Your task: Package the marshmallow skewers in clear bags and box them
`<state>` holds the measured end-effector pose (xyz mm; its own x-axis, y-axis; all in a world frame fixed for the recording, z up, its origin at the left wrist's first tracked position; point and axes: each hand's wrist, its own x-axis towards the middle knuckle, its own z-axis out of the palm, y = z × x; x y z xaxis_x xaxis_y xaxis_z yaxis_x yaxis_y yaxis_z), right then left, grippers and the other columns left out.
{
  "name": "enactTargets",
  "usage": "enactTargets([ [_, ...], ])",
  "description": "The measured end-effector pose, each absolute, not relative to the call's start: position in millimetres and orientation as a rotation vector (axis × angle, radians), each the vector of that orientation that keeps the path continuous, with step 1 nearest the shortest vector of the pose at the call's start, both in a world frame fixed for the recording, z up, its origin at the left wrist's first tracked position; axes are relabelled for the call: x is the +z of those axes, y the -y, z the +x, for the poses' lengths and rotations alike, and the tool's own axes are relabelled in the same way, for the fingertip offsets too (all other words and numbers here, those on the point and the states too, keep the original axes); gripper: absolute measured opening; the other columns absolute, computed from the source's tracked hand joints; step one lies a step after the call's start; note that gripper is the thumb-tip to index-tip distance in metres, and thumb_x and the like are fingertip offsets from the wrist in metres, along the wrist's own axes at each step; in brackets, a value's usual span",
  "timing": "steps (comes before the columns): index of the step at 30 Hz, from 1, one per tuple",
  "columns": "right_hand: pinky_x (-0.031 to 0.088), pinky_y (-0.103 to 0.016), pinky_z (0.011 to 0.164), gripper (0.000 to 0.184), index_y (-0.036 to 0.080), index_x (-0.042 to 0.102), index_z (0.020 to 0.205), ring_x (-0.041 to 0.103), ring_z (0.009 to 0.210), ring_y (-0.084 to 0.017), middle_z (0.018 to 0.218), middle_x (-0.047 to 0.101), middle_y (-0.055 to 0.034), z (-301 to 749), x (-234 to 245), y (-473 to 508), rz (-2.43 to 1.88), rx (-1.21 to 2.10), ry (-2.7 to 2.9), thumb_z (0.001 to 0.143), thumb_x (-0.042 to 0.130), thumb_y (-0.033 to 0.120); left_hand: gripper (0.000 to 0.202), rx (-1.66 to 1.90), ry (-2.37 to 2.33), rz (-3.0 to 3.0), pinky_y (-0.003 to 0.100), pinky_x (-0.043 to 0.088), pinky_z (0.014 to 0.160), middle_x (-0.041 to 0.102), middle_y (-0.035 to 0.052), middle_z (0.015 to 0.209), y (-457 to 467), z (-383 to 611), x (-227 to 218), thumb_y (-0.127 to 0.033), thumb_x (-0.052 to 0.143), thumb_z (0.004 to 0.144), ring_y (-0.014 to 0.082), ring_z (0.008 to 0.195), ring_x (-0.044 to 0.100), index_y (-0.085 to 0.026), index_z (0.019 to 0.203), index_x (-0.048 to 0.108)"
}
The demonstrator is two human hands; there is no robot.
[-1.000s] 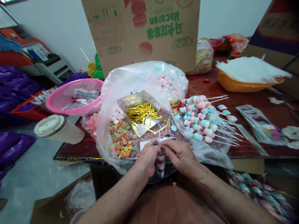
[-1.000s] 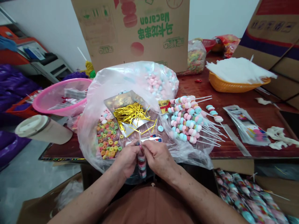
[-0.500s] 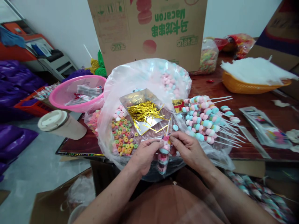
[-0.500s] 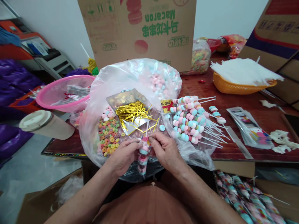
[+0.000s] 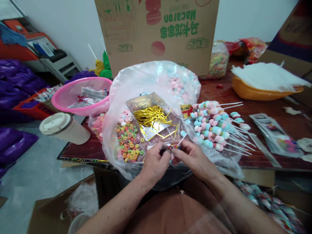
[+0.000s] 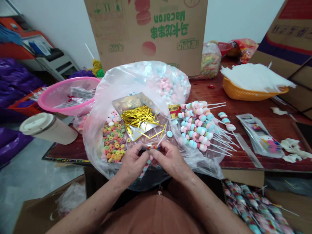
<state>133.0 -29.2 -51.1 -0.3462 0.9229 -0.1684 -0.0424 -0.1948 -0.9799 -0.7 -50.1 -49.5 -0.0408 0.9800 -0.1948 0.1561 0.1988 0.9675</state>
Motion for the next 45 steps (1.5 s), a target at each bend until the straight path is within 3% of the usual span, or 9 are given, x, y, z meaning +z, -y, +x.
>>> enactTargets([
  [6, 0.049, -0.027, 0.048, 0.031, 0.016, 0.058, 0.068, 0.056, 0.048, -0.013, 0.057, 0.060, 0.0010, 125.3, -53.5, 35.6, -1.094, 1.572, 1.195, 0.070, 0.067, 0.045, 0.012, 0.887, -1.215, 1.031, 0.018, 0.035, 0.047, 0.051, -0.0053, 0.060, 49.6, -5.1, -46.0, -0.032, 0.047, 0.082, 0.0091, 0.051, 0.048, -0.020, 0.082, 0.045],
  [13, 0.040, -0.019, 0.035, 0.056, 0.017, 0.045, 0.114, 0.050, 0.039, -0.009, 0.057, 0.055, 0.0081, 126.9, -50.8, 35.2, -1.113, 1.612, 1.207, 0.066, 0.070, 0.032, 0.027, 0.469, -1.107, 1.218, 0.020, 0.031, 0.045, 0.056, -0.0008, 0.067, 44.0, -30.9, -26.0, -0.039, 0.045, 0.083, 0.0107, 0.054, 0.045, -0.017, 0.077, 0.059],
  [19, 0.034, -0.019, 0.033, 0.061, 0.015, 0.033, 0.127, 0.041, 0.035, -0.007, 0.052, 0.044, 0.0115, 121.7, -55.3, 28.6, -1.196, 1.436, 1.242, 0.077, 0.059, 0.035, 0.019, 0.475, -1.082, 1.464, 0.024, 0.039, 0.062, 0.055, -0.0024, 0.064, 40.9, -31.1, -25.5, -0.029, 0.044, 0.081, 0.0135, 0.062, 0.048, -0.018, 0.071, 0.056],
  [24, 0.049, -0.034, 0.068, 0.038, 0.018, 0.046, 0.123, 0.059, 0.076, -0.018, 0.084, 0.062, -0.0048, 143.6, -34.1, 15.0, -1.047, 0.488, 1.823, 0.085, 0.048, 0.021, 0.028, 0.392, -1.146, 1.368, 0.024, 0.042, 0.064, 0.054, -0.0014, 0.055, 40.1, -29.6, -25.8, -0.027, 0.032, 0.083, 0.0144, 0.061, 0.054, -0.019, 0.063, 0.049],
  [27, 0.034, -0.049, 0.096, 0.039, 0.016, 0.048, 0.123, 0.044, 0.118, -0.027, 0.118, 0.057, -0.0126, 150.5, -22.9, 15.8, -0.571, 0.102, 2.508, 0.085, 0.042, 0.014, 0.025, 0.333, -1.145, 1.452, 0.026, 0.043, 0.063, 0.055, -0.0001, 0.058, 37.3, -31.3, -29.4, -0.025, 0.035, 0.080, 0.0155, 0.061, 0.055, -0.019, 0.060, 0.049],
  [32, 0.024, -0.053, 0.100, 0.027, 0.009, 0.056, 0.108, 0.053, 0.092, -0.024, 0.093, 0.065, -0.0112, 150.4, -35.7, 21.9, -0.451, -0.113, 2.858, 0.086, 0.040, 0.009, 0.024, 0.175, -1.030, 1.561, 0.024, 0.043, 0.055, 0.055, -0.0010, 0.059, 37.9, -36.3, -26.6, -0.029, 0.036, 0.084, 0.0145, 0.057, 0.053, -0.018, 0.069, 0.052],
  [35, 0.033, -0.051, 0.091, 0.018, 0.011, 0.060, 0.087, 0.053, 0.080, -0.024, 0.079, 0.063, -0.0110, 152.8, -43.6, 27.1, -0.587, 0.208, 2.889, 0.080, 0.043, 0.008, 0.019, 0.063, -1.080, 1.954, 0.025, 0.041, 0.053, 0.061, 0.0020, 0.070, 42.8, -37.0, -22.0, -0.032, 0.042, 0.085, 0.0165, 0.062, 0.056, -0.017, 0.081, 0.054],
  [42, 0.041, -0.027, 0.042, 0.027, 0.023, 0.034, 0.054, 0.042, 0.035, -0.013, 0.035, 0.030, 0.0063, 145.4, -39.1, 26.9, -1.005, 2.122, 1.917, 0.080, 0.030, 0.030, 0.018, 0.519, -1.004, 3.025, 0.034, 0.043, 0.060, 0.063, 0.0069, 0.075, 52.4, -39.4, -22.4, -0.015, 0.044, 0.084, 0.0206, 0.065, 0.057, -0.013, 0.093, 0.060],
  [45, 0.040, -0.025, 0.042, 0.033, 0.019, 0.046, 0.064, 0.047, 0.039, -0.013, 0.043, 0.046, 0.0034, 142.4, -32.7, 3.9, -0.923, 2.328, 1.671, 0.084, 0.033, 0.042, 0.019, 0.925, -1.202, 2.685, 0.030, 0.045, 0.061, 0.066, 0.0082, 0.077, 54.8, -50.9, -29.3, -0.015, 0.045, 0.083, 0.0190, 0.068, 0.059, -0.014, 0.090, 0.063],
])
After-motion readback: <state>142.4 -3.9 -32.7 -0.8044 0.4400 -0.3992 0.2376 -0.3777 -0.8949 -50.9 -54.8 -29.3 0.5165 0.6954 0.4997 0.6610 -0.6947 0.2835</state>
